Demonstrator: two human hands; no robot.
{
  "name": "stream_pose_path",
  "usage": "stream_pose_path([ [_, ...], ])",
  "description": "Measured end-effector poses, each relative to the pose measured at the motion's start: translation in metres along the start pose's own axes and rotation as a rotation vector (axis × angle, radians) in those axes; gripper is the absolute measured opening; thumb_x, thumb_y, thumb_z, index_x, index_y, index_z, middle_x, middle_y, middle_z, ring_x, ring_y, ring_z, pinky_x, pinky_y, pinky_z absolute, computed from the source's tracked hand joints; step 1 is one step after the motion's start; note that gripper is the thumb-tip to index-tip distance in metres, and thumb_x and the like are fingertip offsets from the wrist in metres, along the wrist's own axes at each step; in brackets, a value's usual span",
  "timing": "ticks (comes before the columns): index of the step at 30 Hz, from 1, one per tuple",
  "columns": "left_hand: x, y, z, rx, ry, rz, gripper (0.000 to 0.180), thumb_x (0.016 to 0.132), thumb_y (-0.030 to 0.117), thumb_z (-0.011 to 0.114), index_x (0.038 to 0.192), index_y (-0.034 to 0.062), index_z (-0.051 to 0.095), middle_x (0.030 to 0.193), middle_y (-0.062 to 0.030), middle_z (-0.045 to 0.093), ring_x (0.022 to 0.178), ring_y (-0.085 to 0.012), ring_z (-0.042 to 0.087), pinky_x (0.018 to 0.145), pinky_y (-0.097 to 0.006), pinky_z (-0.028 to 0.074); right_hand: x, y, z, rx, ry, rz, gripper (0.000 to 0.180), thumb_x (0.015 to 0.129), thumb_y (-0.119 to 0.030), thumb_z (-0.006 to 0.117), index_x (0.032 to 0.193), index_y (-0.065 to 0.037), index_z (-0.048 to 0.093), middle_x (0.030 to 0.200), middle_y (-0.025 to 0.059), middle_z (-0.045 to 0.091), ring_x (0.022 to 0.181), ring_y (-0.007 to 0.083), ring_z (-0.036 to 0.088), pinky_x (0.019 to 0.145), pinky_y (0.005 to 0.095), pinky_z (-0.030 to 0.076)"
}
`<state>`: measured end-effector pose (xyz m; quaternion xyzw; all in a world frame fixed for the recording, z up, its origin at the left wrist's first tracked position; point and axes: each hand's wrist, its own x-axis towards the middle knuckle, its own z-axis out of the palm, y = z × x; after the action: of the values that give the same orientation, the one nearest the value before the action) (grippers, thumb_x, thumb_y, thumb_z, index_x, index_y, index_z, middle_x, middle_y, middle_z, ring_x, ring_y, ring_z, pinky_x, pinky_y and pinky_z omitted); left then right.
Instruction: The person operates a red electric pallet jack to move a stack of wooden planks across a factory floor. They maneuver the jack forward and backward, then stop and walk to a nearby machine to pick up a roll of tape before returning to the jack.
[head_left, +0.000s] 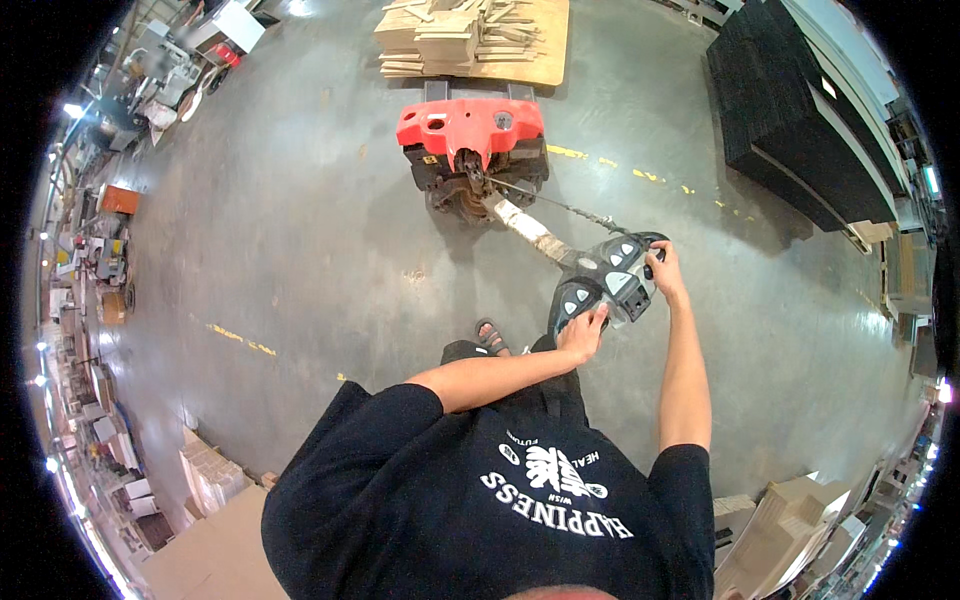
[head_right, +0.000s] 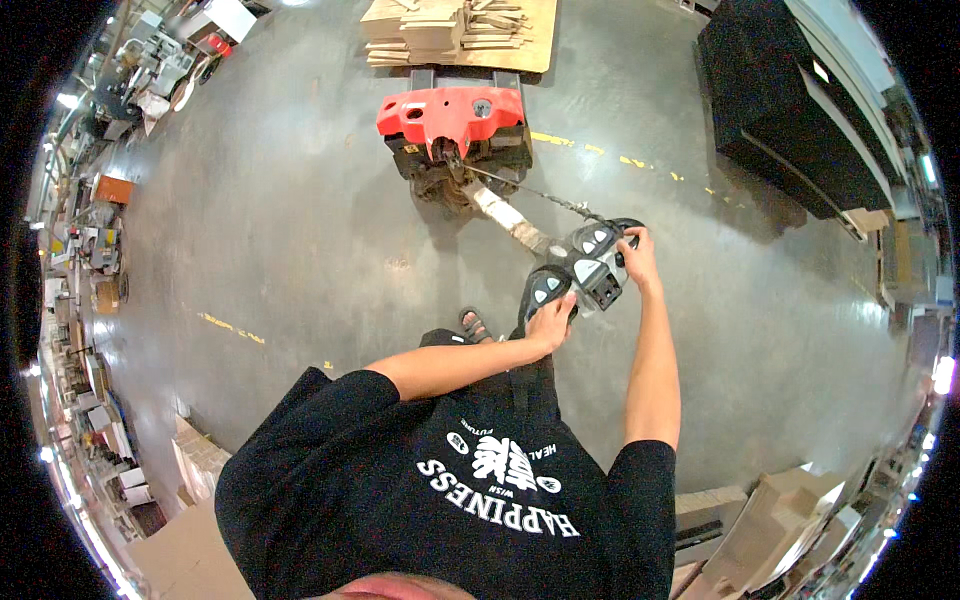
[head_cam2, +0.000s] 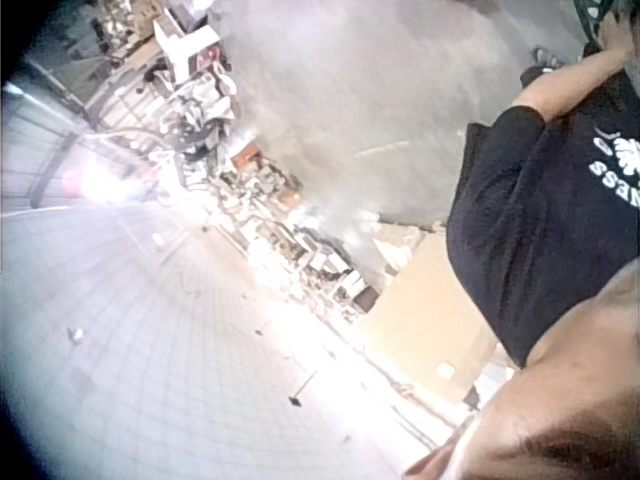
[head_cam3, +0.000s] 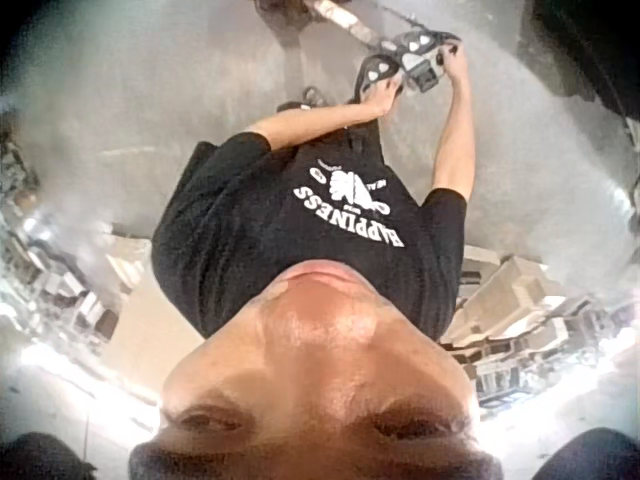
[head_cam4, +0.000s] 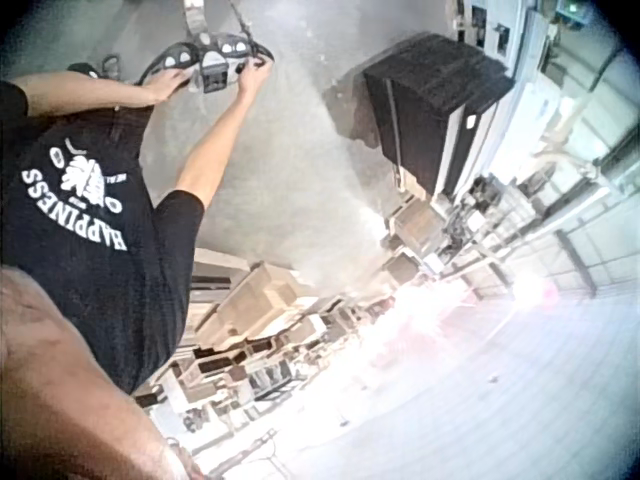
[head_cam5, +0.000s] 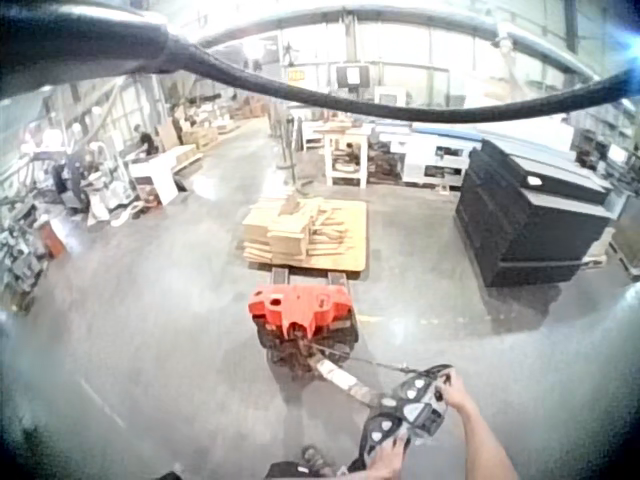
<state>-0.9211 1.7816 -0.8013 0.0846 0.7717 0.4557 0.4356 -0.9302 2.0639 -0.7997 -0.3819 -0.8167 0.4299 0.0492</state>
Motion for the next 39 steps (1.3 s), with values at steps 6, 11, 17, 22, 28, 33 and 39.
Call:
stream_pose_path([
  [6,-0.014,0.026,-0.019,0.110,0.146,0.133,0.080,0.099,0.077,0.037,0.119,0.0047,0.068,0.094,-0.0222,0.074,0.099,-0.0440,0.070,0.085,-0.054,0.052,0.015,-0.037,-0.004,-0.021,-0.036,-0.072,0.035,0.081,-0.016,0.073,0.112,-0.002,0.062,0.099,0.0152,0.063,0.080,0.0226,0.063,0.066,0.0392,0.056],
  [11,0.008,0.066,-0.074,0.063,0.185,0.144,0.073,0.101,0.071,0.043,0.120,0.0062,0.068,0.102,-0.0262,0.073,0.104,-0.0482,0.068,0.087,-0.058,0.050,0.070,-0.088,0.008,-0.008,-0.112,-0.064,0.035,0.083,-0.019,0.074,0.112,-0.004,0.062,0.099,0.0168,0.063,0.084,0.0248,0.066,0.061,0.0385,0.058],
  [17,0.015,0.056,-0.123,-0.011,0.184,0.047,0.071,0.103,0.071,0.034,0.101,0.0078,0.068,0.076,-0.0129,0.071,0.084,-0.0376,0.071,0.079,-0.051,0.050,0.068,-0.142,0.044,-0.180,-0.156,-0.079,0.042,0.088,-0.039,0.072,0.119,-0.013,0.061,0.114,0.0259,0.060,0.100,0.0395,0.064,0.092,0.0490,0.053],
  [22,0.044,0.034,-0.128,0.013,0.171,0.031,0.084,0.102,0.077,0.024,0.117,0.0094,0.072,0.075,-0.0141,0.071,0.091,-0.0392,0.072,0.083,-0.052,0.051,0.078,-0.133,0.069,-0.222,-0.131,-0.183,0.044,0.088,-0.041,0.071,0.118,-0.011,0.060,0.112,0.0287,0.061,0.106,0.0433,0.062,0.093,0.0506,0.052],
  [28,0.035,0.014,-0.147,-0.096,0.171,0.045,0.077,0.106,0.068,0.028,0.102,0.0040,0.071,0.068,-0.0107,0.068,0.069,-0.0264,0.070,0.068,-0.043,0.051,0.052,-0.159,0.086,-0.306,-0.185,-0.148,0.047,0.088,-0.042,0.069,0.121,-0.011,0.057,0.118,0.0312,0.056,0.099,0.0480,0.065,0.090,0.0539,0.053],
  [33,0.010,0.016,-0.154,-0.126,0.146,-0.066,0.078,0.107,0.067,0.027,0.093,0.0037,0.070,0.064,-0.0088,0.067,0.062,-0.0230,0.067,0.064,-0.042,0.050,0.022,-0.171,0.083,-0.352,-0.214,-0.088,0.047,0.090,-0.045,0.068,0.120,-0.012,0.055,0.121,0.0292,0.055,0.098,0.0501,0.066,0.086,0.0547,0.053],
  [39,0.020,-0.009,-0.161,-0.169,0.160,-0.003,0.078,0.108,0.066,0.029,0.079,0.0020,0.062,0.057,-0.0076,0.060,0.050,-0.0215,0.060,0.054,-0.039,0.047,0.013,-0.190,0.083,-0.364,-0.222,-0.100,0.046,0.092,-0.047,0.067,0.119,-0.013,0.054,0.120,0.0276,0.054,0.096,0.0500,0.066,0.085,0.0561,0.053],
])
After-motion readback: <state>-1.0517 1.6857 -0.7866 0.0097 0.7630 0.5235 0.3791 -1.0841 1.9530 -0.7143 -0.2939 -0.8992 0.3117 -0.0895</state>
